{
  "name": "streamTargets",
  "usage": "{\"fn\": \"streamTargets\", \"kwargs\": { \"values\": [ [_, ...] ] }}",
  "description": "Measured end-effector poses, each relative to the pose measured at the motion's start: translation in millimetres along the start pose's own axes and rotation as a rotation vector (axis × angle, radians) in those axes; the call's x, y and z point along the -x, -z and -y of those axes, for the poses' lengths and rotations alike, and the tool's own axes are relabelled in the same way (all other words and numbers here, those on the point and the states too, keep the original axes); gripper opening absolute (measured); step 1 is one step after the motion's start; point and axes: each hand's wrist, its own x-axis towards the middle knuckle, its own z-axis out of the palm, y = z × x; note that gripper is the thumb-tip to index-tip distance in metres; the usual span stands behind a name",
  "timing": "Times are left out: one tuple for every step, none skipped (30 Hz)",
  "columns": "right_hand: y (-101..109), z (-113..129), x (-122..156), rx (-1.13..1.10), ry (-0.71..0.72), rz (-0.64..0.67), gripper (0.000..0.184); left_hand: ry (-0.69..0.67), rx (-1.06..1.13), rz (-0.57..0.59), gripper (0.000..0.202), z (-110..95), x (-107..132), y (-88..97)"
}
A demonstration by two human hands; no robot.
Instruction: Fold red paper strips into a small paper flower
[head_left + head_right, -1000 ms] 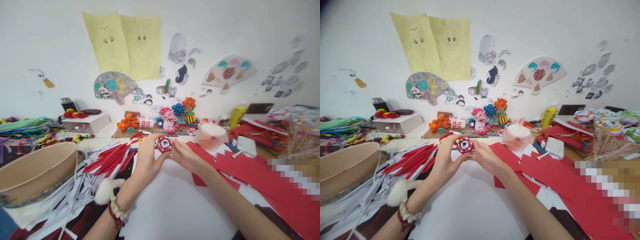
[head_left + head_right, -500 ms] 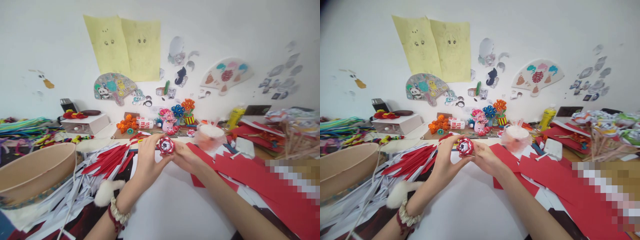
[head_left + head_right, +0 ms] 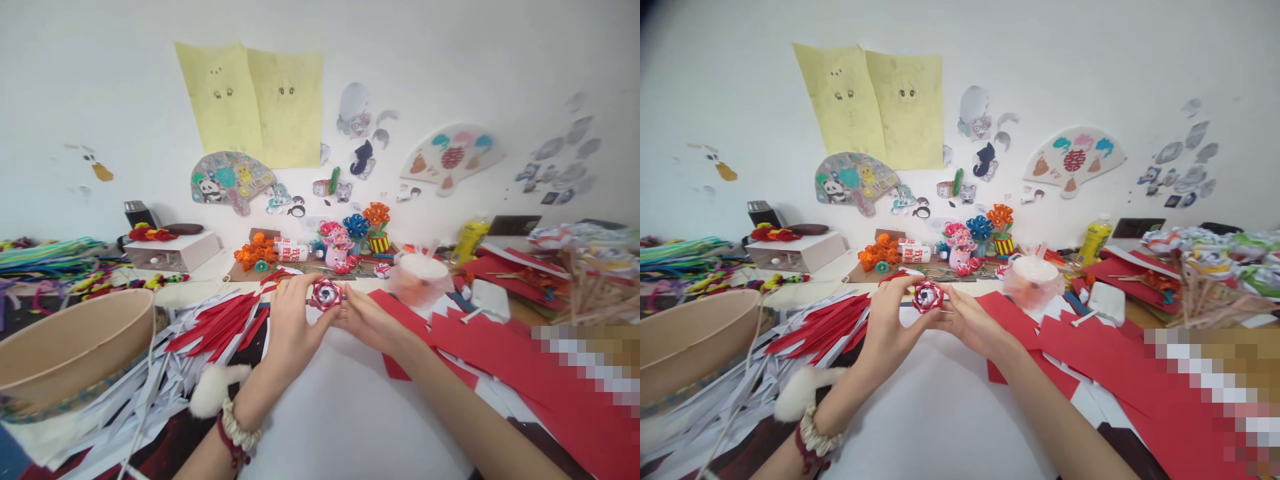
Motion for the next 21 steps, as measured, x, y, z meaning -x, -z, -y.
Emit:
{"fn": "streamTargets", "kwargs": {
  "values": [
    [1,-1,-1,0.016,-0.014,-0.022,0.042,0.029,-0.026,-0.01,0.042,4,-1,-0.4],
    [2,-2,-1,0.043,-0.024,-0.064,0.043,0.06,-0.048,-0.015,0.042,8,-2,-0.7],
    [4,-3,-2,0.082,-0.032,-0.127,0.043,0.093,-0.063,-0.02,0.041,12,-2,-0.8],
    [6,-4,-3,0.126,-0.04,-0.205,0.042,0.111,-0.07,-0.018,0.041,16,-3,-0.7],
    [8,-5,-4,0.176,-0.046,-0.295,0.038,0.128,-0.086,-0.021,0.041,20,-3,-0.5],
    [10,-6,-4,0.224,-0.051,-0.376,0.031,0.141,-0.105,-0.027,0.041,22,-3,-0.3],
    [12,-7,-5,0.241,-0.049,-0.418,0.024,0.145,-0.12,-0.035,0.041,23,-3,-0.2],
    [13,-8,-5,0.248,-0.05,-0.443,0.017,0.143,-0.114,-0.025,0.04,23,-3,-0.4],
    [14,-8,-6,0.258,-0.056,-0.466,0.011,0.139,-0.096,0.006,0.039,21,-5,-1.1],
    [15,-8,-7,0.272,-0.069,-0.482,0.011,0.133,-0.089,0.059,0.039,19,-8,-2.8],
    [15,-8,-8,0.284,-0.081,-0.5,0.013,0.123,-0.093,0.125,0.039,17,-14,-5.7],
    [14,-9,-9,0.291,-0.096,-0.513,0.014,0.112,-0.119,0.187,0.041,15,-22,-10.1],
    [14,-9,-9,0.297,-0.109,-0.518,0.015,0.097,-0.151,0.249,0.045,15,-32,-16.3],
    [12,-9,-10,0.299,-0.123,-0.519,0.016,0.117,-0.197,0.294,0.047,17,-45,-24.4],
    [11,-10,-10,0.298,-0.137,-0.512,0.017,0.156,-0.257,0.342,0.048,21,-58,-34.3],
    [10,-10,-11,0.296,-0.15,-0.503,0.018,0.18,-0.281,0.365,0.05,27,-72,-45.6],
    [9,-10,-11,0.294,-0.164,-0.492,0.019,0.204,-0.301,0.376,0.052,35,-84,-57.8],
    [8,-11,-11,0.292,-0.177,-0.482,0.021,0.232,-0.319,0.391,0.053,44,-93,-70.3],
    [8,-11,-11,0.291,-0.189,-0.474,0.022,0.262,-0.336,0.411,0.053,53,-100,-82.2],
    [8,-11,-12,0.292,-0.2,-0.469,0.023,0.296,-0.357,0.428,0.053,62,-105,-93.1],
    [9,-11,-13,0.295,-0.21,-0.463,0.023,0.325,-0.377,0.443,0.052,69,-107,-102.6]
  ]
}}
